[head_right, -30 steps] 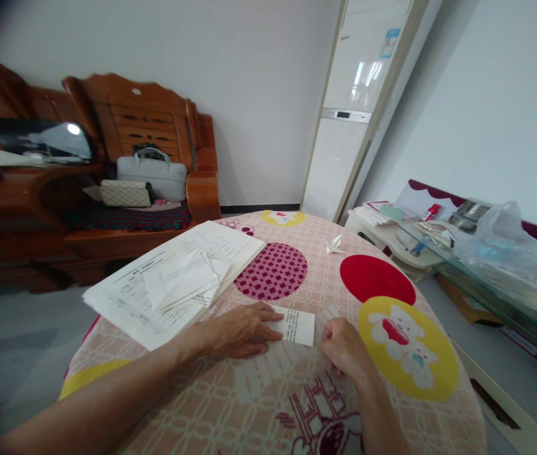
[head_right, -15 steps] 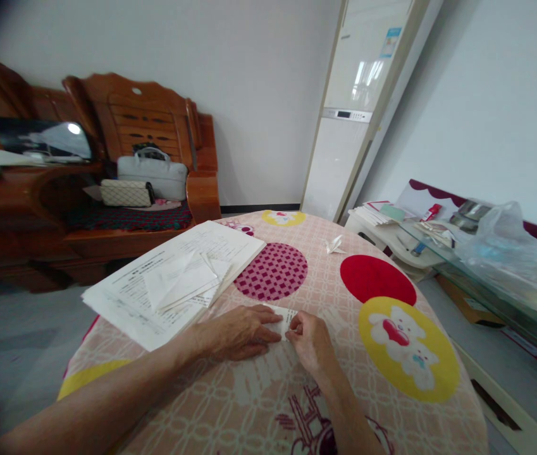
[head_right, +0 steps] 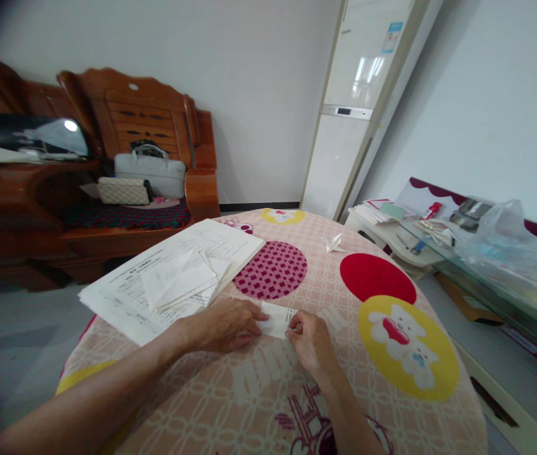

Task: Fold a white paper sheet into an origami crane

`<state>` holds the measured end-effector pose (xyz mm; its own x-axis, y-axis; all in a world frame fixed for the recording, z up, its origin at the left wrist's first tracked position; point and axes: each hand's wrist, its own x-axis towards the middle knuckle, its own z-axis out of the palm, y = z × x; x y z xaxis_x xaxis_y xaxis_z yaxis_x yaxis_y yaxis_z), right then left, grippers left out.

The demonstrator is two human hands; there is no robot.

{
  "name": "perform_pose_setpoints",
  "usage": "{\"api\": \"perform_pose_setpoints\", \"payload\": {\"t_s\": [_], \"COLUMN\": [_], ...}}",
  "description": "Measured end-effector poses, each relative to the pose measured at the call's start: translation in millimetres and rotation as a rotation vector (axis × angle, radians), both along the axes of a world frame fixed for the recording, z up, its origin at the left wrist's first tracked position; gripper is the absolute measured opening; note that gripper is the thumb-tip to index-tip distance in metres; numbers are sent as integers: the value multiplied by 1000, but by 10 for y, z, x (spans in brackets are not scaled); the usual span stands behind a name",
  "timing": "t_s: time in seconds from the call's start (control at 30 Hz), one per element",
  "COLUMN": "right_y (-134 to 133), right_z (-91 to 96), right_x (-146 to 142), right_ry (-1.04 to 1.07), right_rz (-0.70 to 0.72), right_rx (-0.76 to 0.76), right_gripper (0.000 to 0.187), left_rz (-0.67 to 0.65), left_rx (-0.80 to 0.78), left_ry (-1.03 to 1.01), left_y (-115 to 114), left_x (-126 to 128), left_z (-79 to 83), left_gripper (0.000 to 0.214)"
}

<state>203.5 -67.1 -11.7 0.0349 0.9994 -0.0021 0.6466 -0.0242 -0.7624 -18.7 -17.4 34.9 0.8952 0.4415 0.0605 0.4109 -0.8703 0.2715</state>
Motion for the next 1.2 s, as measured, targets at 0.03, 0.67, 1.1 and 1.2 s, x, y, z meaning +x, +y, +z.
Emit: {"api": "perform_pose_setpoints", "payload": {"t_s": [0.03, 0.67, 1.1, 1.2], "right_y": [1, 28, -136, -166], "right_z": [-2, -10, 286, 355], "right_x": [0, 172, 75, 78], "right_ry": [8, 60, 13, -6], "right_rz": [1, -11, 252, 266], "right_rx": [-1, 156, 551, 678], "right_gripper": [3, 50, 19, 22], "left_rz": [-3, 428, 377, 280], "left_rx": [-4, -191, -482, -690], "left_ry": [22, -375, -455, -565], "left_y": [7, 317, 256, 274], "left_x": [-17, 56, 66, 52], "left_z": [9, -375, -242, -270], "left_gripper": [11, 42, 36, 43]}}
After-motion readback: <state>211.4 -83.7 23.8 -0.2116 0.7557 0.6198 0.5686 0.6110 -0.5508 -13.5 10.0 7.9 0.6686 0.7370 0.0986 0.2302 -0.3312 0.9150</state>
